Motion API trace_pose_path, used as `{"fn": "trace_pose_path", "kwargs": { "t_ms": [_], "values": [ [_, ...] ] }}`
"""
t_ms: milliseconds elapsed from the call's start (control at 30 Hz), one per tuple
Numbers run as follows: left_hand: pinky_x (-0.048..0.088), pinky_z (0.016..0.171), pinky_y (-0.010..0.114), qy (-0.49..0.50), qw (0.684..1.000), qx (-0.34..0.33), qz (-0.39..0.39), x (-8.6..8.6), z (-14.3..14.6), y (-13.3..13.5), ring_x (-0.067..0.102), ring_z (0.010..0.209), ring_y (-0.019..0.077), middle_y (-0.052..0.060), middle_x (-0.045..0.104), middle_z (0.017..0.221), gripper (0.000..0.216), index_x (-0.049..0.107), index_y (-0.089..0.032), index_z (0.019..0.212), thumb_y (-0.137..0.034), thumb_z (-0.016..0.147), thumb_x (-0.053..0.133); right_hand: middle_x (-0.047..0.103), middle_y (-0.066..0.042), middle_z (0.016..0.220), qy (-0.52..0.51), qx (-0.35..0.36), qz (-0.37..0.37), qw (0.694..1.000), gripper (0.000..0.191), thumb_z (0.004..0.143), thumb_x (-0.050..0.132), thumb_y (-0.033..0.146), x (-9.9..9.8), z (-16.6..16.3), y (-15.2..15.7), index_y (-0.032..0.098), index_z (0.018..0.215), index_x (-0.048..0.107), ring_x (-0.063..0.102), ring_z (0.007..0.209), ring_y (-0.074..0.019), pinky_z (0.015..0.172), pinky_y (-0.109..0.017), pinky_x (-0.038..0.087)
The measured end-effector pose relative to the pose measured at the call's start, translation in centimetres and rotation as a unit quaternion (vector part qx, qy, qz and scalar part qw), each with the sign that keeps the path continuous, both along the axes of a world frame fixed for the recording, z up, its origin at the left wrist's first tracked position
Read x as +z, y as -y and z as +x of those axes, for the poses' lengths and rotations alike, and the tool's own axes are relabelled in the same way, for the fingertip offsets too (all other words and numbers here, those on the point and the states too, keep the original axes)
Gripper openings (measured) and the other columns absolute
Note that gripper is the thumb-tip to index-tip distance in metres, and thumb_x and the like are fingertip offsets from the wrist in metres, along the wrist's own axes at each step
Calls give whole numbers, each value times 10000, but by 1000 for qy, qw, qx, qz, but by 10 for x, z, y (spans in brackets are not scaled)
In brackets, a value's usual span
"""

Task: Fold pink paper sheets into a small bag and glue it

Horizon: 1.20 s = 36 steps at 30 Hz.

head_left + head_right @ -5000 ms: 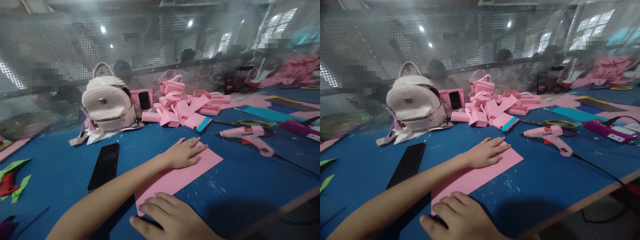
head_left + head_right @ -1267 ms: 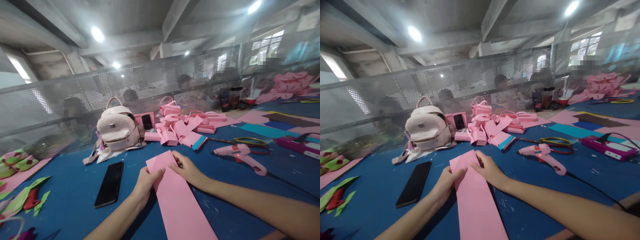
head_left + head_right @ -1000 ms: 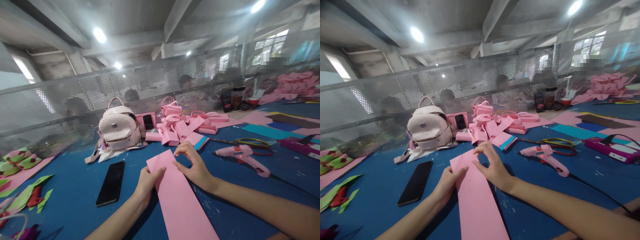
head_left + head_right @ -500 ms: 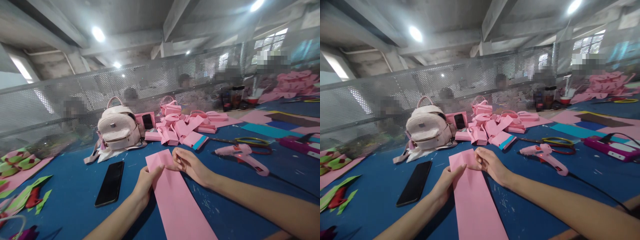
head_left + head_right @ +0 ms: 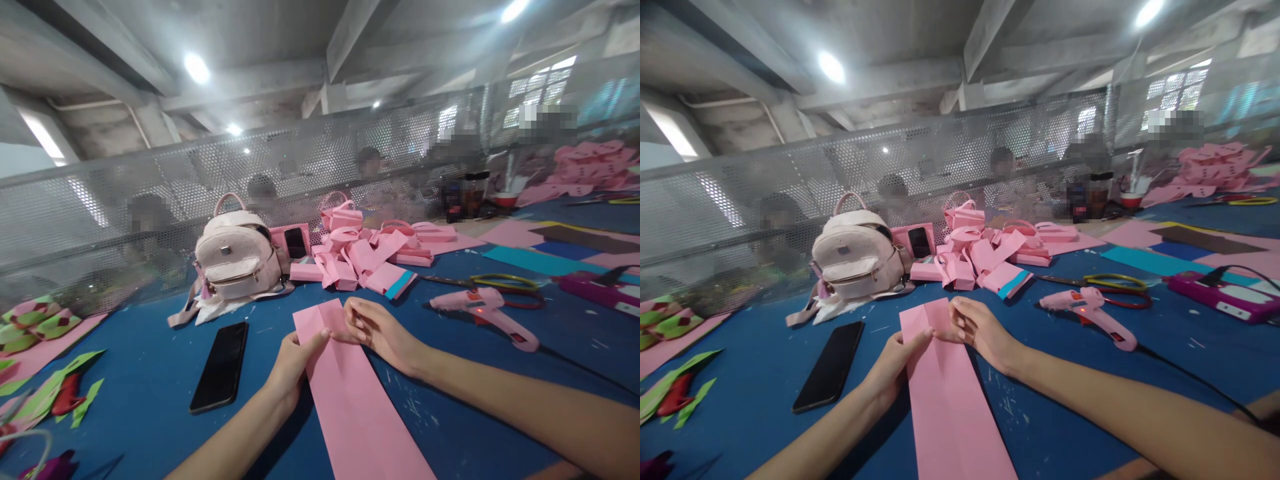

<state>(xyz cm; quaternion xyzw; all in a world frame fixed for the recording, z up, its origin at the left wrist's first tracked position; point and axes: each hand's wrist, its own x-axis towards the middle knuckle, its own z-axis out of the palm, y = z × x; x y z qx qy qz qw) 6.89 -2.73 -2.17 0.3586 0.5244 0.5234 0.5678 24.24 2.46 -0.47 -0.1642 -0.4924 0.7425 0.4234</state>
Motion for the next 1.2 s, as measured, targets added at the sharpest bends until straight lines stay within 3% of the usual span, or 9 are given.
{"fn": "trace_pose_path", "kwargs": {
  "t_ms": [767,1033,1200],
  "values": [
    [536,636,287,32,999,-23,-18,-3,0,-2,686,689,212,150,748,873,548,727,-83,913,-461,551,893,372,66,604,-7,21,13,1000,297,925,555,341,-6,1,-1,176,678,540,296,492,-69,767,-323,478],
    [554,679,311,86,993,-70,-38,0,2,1,698,700,225,154,750,869,496,722,-85,961,-399,609,876,326,71,590,6,34,6,999,264,921,551,371,-4,0,0,187,732,558,279,488,-76,627,-256,441],
    [557,697,311,87,994,-60,-28,1,2,1,708,745,233,152,752,917,459,715,-92,999,-371,661,849,349,75,610,13,8,33,999,261,908,573,382,0,3,-2,185,737,556,285,483,-64,724,-316,472]
  ]
}}
